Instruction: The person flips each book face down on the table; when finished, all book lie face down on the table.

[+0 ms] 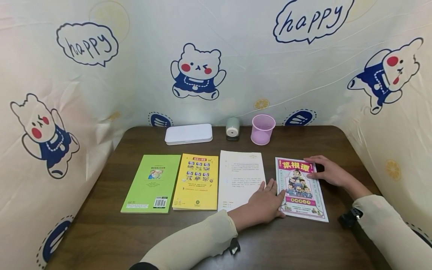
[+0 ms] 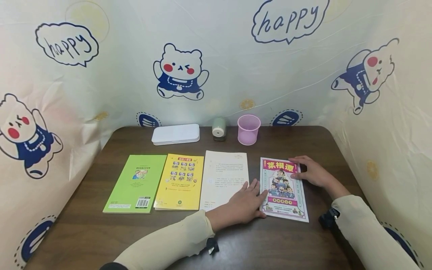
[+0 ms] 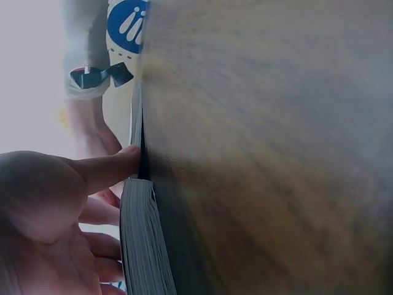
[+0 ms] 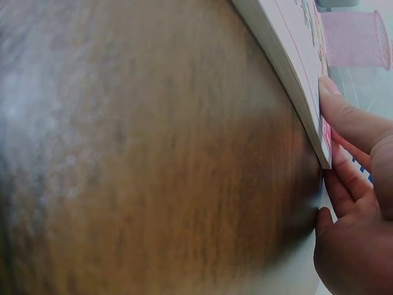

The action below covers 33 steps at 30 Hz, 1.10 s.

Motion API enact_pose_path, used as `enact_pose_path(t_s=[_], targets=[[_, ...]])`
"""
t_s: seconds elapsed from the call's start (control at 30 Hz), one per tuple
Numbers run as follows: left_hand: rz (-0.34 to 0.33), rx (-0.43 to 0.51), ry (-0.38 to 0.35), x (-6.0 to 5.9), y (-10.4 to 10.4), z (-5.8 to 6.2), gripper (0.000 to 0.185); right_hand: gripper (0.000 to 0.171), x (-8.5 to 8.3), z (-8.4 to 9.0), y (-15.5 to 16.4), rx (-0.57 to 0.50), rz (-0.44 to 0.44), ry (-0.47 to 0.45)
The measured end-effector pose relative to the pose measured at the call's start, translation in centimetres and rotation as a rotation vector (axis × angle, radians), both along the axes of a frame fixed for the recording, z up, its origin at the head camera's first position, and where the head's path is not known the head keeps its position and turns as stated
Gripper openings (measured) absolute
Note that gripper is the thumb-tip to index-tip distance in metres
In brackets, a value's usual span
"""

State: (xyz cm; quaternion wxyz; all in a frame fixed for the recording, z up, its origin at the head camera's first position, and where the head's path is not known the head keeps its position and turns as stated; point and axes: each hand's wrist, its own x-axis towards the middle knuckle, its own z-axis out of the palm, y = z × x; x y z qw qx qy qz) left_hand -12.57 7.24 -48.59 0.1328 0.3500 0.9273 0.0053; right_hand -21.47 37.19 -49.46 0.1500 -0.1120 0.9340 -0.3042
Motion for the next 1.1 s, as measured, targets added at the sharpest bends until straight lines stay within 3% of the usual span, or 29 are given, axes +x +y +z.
enact_pose_path(t_s=[0.23, 0.37, 0.63, 0.83, 1.0, 1.1], targets=[[0.011, 0.074, -0.025, 0.09, -0.28, 0.36, 0.075, 0.076, -0.05, -0.04, 0.02, 0.0, 0.004, -0.001], [0.036, 0.167, -0.067, 0.23, -0.42, 0.64, 0.078, 0.076, -0.06, -0.07, 0.03, -0.004, 0.004, -0.004], [0.137, 0.45, -0.231, 0.42, -0.4, 0.99, 0.087, 0.076, -0.02, -0.11, -0.01, 0.002, 0.004, 0.001], [0.178, 0.656, -0.287, 0.39, -0.29, 0.57, 0.091, 0.077, -0.01, -0.11, -0.08, 0.009, 0.003, 0.01], [0.243, 0.884, -0.438, 0.34, -0.14, 0.31, 0.092, 0.077, 0.03, -0.08, -0.27, -0.004, -0.005, 0.01], [0.277, 0.958, -0.503, 0.33, -0.02, 0.36, 0.092, 0.076, 0.08, -0.01, -0.44, -0.012, -0.012, 0.009]])
